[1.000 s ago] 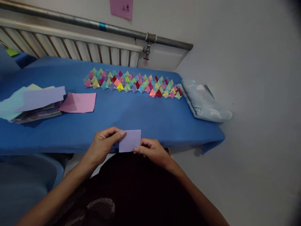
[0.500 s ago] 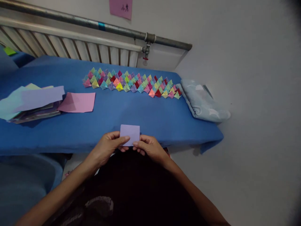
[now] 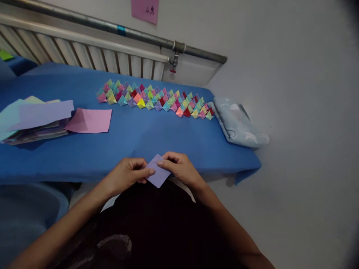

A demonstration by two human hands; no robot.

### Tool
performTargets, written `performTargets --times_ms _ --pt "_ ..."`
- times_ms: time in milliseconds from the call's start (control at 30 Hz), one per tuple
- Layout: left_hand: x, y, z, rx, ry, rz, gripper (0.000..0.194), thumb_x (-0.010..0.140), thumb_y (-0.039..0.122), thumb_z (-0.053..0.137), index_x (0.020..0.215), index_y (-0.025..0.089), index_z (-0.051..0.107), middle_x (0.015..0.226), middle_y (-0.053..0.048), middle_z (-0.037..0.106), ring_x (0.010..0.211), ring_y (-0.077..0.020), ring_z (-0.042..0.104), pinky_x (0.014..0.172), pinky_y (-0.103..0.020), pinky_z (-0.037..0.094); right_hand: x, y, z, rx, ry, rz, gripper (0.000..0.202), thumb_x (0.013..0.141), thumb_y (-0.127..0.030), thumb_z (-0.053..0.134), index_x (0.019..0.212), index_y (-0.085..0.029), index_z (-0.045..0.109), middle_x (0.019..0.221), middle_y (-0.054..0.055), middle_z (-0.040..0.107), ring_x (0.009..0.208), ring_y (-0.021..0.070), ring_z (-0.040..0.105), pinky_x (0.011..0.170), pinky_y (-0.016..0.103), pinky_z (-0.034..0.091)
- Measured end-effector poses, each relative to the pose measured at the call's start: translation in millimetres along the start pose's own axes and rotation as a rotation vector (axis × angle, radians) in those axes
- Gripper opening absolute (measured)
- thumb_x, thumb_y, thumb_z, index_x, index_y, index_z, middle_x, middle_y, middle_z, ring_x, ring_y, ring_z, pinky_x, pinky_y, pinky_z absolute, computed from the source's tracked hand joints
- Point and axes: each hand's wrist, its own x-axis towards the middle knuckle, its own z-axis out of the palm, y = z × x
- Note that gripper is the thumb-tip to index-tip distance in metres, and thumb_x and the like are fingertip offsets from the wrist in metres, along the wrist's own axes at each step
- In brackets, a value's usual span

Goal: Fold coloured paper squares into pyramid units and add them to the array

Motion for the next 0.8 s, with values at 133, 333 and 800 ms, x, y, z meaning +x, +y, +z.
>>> performTargets --times_ms 133,333,800 --pt "2 -4 -5.2 -0.092 0.052 -0.040 0.032 0.064 0.050 0.079 0.062 0.019 0.069 0.059 -0.002 0.067 0.056 -0.0131 0.058 0.060 -0.026 0.048 3 6 -1 0.024 0.075 -0.005 0.028 0.073 -0.044 0.074 0.069 -0.020 0.061 0.067 -0.004 0.053 0.064 0.0101 0.046 0.063 0.025 0.035" --pt "32 11 -23.8 -0.029 0.126 -0.032 0.032 0.059 0.047 0.082 0.059 0.019 0.067 0.055 -0.001 0.066 0.054 -0.0119 0.057 0.058 -0.025 0.048 28 4 -14 -0.113 0.124 -0.071 0.026 0.073 -0.046 0.068 0.070 -0.020 0.064 0.063 -0.005 0.049 0.061 0.0101 0.041 0.062 0.025 0.033" --pt "159 56 -43.7 0.809 0.205 -0.066 0.026 0.072 0.030 0.067 0.051 0.021 0.055 0.048 0.001 0.053 0.055 -0.0172 0.054 0.053 -0.029 0.034 135 12 -67 -0.625 0.335 -0.197 0.012 0.080 -0.028 0.063 0.090 -0.022 0.064 0.063 -0.007 0.054 0.061 0.0123 0.051 0.062 0.026 0.037"
